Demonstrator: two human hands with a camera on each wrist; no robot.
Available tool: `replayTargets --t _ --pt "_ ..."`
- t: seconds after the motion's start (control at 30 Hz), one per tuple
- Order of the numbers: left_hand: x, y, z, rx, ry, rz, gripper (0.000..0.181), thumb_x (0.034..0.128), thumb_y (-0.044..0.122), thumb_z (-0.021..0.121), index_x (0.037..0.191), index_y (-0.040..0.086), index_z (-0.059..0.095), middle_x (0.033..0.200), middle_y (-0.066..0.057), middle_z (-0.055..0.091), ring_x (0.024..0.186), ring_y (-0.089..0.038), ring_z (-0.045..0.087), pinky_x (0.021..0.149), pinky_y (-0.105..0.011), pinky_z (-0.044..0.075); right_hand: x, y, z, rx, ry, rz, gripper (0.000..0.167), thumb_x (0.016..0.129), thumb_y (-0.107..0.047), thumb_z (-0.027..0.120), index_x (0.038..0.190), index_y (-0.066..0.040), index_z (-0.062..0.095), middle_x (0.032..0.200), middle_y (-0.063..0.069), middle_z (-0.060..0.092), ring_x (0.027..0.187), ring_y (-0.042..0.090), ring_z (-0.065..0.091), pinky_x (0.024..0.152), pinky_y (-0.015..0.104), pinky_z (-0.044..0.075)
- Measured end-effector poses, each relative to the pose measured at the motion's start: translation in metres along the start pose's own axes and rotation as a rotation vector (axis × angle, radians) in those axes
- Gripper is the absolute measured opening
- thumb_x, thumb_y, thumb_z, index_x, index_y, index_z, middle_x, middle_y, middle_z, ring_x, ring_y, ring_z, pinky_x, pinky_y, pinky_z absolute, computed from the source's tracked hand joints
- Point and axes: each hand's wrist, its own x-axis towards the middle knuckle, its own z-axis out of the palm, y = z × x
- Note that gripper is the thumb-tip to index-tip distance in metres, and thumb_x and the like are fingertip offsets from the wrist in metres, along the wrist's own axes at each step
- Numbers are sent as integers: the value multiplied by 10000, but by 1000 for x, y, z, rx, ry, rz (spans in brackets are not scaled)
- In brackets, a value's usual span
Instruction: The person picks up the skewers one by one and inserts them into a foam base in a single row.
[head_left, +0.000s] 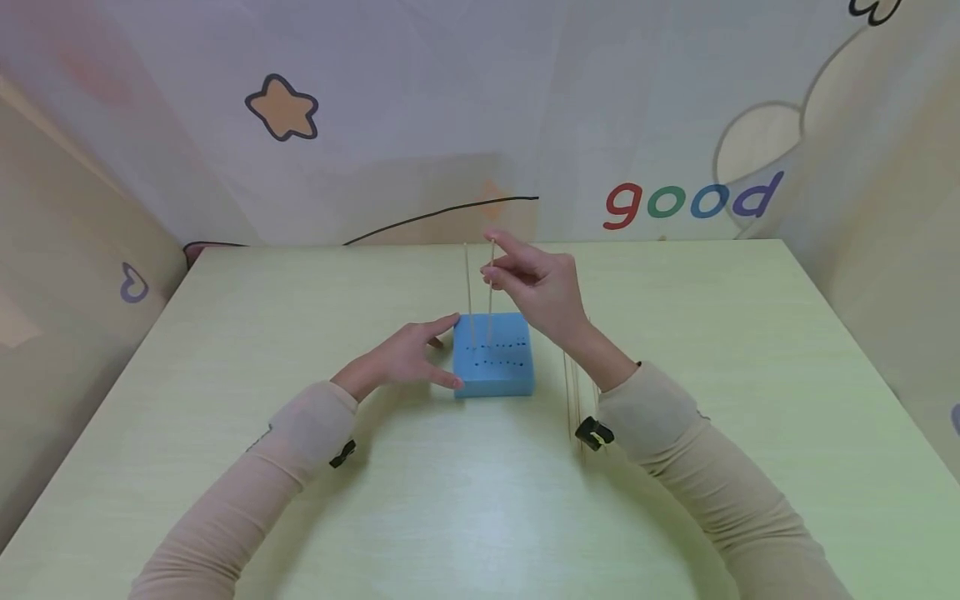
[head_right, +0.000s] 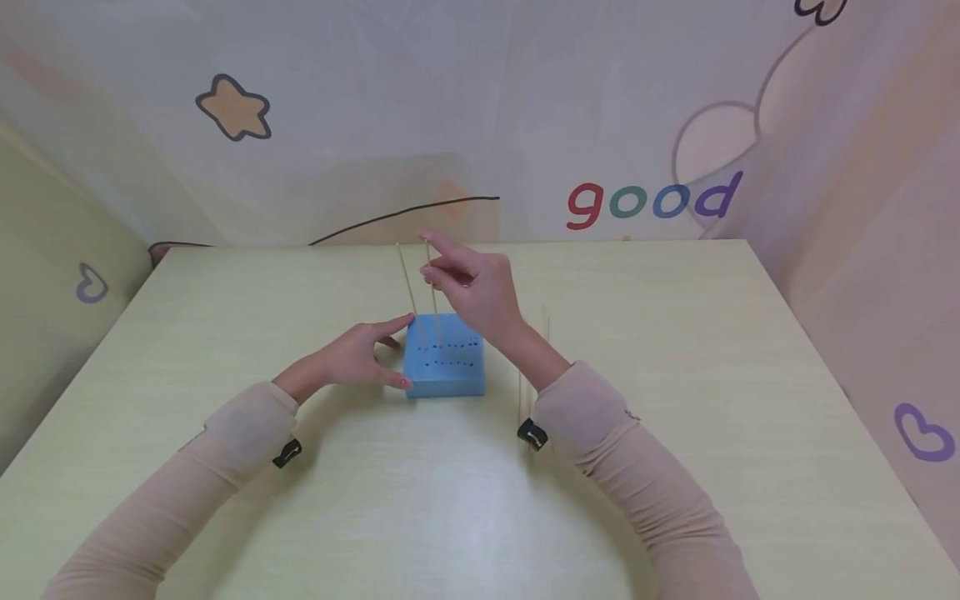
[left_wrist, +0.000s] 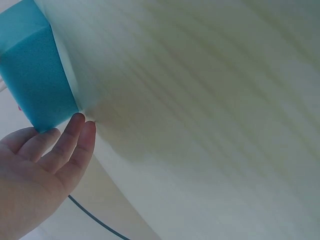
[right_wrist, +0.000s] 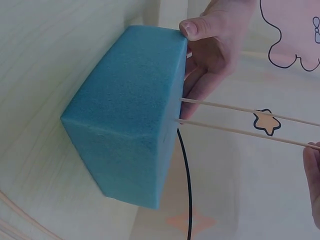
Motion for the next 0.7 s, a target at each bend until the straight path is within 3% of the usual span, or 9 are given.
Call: replayTargets --t 0.4,0.7 --pt "0 -1 0 -2 3 14 1003 695 351 787 1451 58 197 1460 -110 282 1177 -311 455 959 -430 376 -1 -2 1 -44 -16 15 396 777 72 659 1164 66 580 793 181 678 685 243 660 639 248 519" --pt "1 0 1 4 2 -7 1007 687 355 791 1455 81 199 1462 -92 283 1186 -298 447 963 -422 373 -7 -1 -13 -95 -19 70 460 790 30 667 1234 15 548 876 158 684 783 219 666 702 235 511"
